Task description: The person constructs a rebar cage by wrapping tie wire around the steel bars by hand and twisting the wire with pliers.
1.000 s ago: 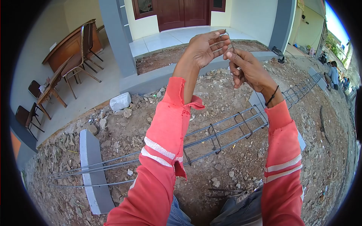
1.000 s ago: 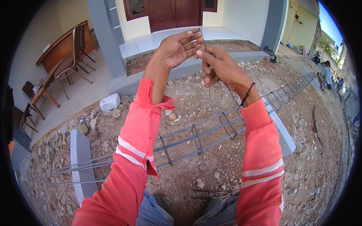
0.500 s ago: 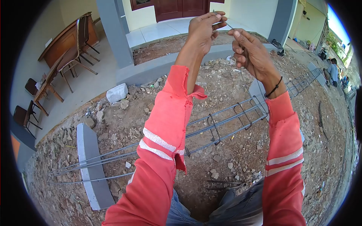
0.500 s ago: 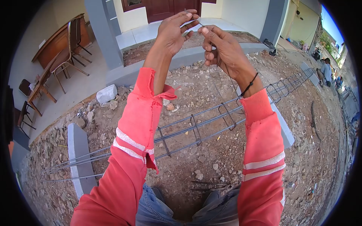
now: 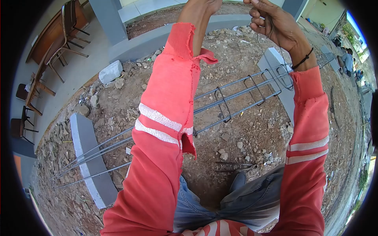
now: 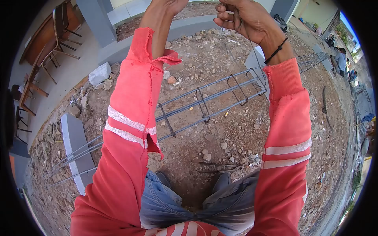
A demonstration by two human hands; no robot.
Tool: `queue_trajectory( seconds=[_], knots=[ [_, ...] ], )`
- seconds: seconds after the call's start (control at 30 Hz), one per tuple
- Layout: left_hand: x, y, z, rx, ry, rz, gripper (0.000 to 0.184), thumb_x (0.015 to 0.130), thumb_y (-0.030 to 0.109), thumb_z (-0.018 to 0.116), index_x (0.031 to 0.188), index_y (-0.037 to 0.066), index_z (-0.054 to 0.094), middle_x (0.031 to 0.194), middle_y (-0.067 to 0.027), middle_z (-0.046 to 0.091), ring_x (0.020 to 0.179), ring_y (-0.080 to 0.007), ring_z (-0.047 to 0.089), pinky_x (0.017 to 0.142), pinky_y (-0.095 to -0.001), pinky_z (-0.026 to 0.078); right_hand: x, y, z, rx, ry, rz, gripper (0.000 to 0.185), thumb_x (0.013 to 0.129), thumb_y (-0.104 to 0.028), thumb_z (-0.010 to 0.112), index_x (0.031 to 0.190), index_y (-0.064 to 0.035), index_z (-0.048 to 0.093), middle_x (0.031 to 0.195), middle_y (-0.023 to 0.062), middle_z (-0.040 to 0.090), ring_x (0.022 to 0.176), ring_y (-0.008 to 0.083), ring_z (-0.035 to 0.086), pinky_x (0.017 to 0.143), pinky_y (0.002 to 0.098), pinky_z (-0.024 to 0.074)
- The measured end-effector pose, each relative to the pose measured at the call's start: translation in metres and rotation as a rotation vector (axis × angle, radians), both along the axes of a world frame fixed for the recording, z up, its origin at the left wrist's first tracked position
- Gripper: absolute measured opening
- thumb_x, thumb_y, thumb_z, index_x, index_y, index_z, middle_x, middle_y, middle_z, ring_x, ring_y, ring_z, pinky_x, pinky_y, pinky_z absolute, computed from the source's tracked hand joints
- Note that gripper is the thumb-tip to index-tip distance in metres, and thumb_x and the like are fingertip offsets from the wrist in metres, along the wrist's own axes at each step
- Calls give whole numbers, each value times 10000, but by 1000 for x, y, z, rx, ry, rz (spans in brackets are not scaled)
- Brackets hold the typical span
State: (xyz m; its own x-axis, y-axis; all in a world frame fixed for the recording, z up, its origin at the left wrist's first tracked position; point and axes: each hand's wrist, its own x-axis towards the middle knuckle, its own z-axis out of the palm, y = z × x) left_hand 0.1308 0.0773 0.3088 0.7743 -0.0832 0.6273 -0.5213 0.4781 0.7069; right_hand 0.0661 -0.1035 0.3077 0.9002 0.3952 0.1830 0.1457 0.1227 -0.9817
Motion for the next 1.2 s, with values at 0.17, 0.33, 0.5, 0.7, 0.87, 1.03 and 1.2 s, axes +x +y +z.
queue_trajectory(
  seconds=[0.17, 0.33, 0.5, 0.7, 0.87, 1.03, 1.2],
  knots=[
    [19, 19, -45, 381, 50, 117, 366, 939, 297, 690, 1213, 55, 675, 1072, -57, 720, 981, -148, 662, 789, -268, 495, -23, -34, 45, 127, -133, -324, 126, 996, -189, 584, 1029, -67, 587, 674, -68, 384, 552, 44, 349, 488, 176, 327],
    [41, 19, -162, 1121, 425, -124, 498, 836, 449, 777, 1256, 201, 676, 1195, -50, 696, 929, -132, 697, 662, -241, 477, -10, -100, 57, -412, -356, -550, 331, 1012, -342, 602, 1179, -57, 622, 694, -90, 335, 527, -13, 280, 435, 186, 234],
    [28, 1, -243, 1334, 710, -433, 548, 844, 507, 759, 1305, 230, 649, 1246, -38, 659, 955, -167, 678, 724, -305, 522, -30, -120, -53, -1168, -215, -574, 320, 907, -321, 721, 880, -3, 732, 578, 0, 533, 489, 88, 460, 459, 317, 375],
    [36, -10, -282, 1409, 776, -546, 413, 821, 430, 802, 1147, 191, 719, 1109, -9, 709, 852, -136, 630, 714, -299, 529, -80, -125, -188, -1256, -293, -665, 235, 872, -253, 729, 966, -39, 753, 734, 189, 675, 676, 334, 657, 662, 429, 501],
    [19, 2, -266, 1412, 855, -630, 369, 804, 374, 833, 1083, 149, 743, 1055, 5, 726, 859, -106, 639, 759, -257, 538, -74, -123, -234, -1157, -160, -756, 280, 906, -305, 685, 1001, -49, 750, 791, 215, 698, 735, 361, 683, 724, 436, 530],
    [15, 11, -271, 1255, 824, -653, 321, 846, 273, 809, 1083, 70, 735, 1031, -31, 732, 922, -122, 678, 832, -259, 557, -55, -134, -280, -1149, -228, -741, 253, 910, -273, 671, 1000, -51, 753, 814, 236, 701, 791, 398, 691, 756, 454, 544],
    [6, 16, -265, 1250, 866, -643, 308, 862, 213, 797, 1103, 36, 724, 1031, -42, 730, 951, -115, 676, 845, -236, 546, -50, -136, -288, -982, -179, -709, 251, 902, -275, 679, 995, -55, 758, 784, 229, 693, 756, 381, 693, 725, 447, 544]
  ],
)
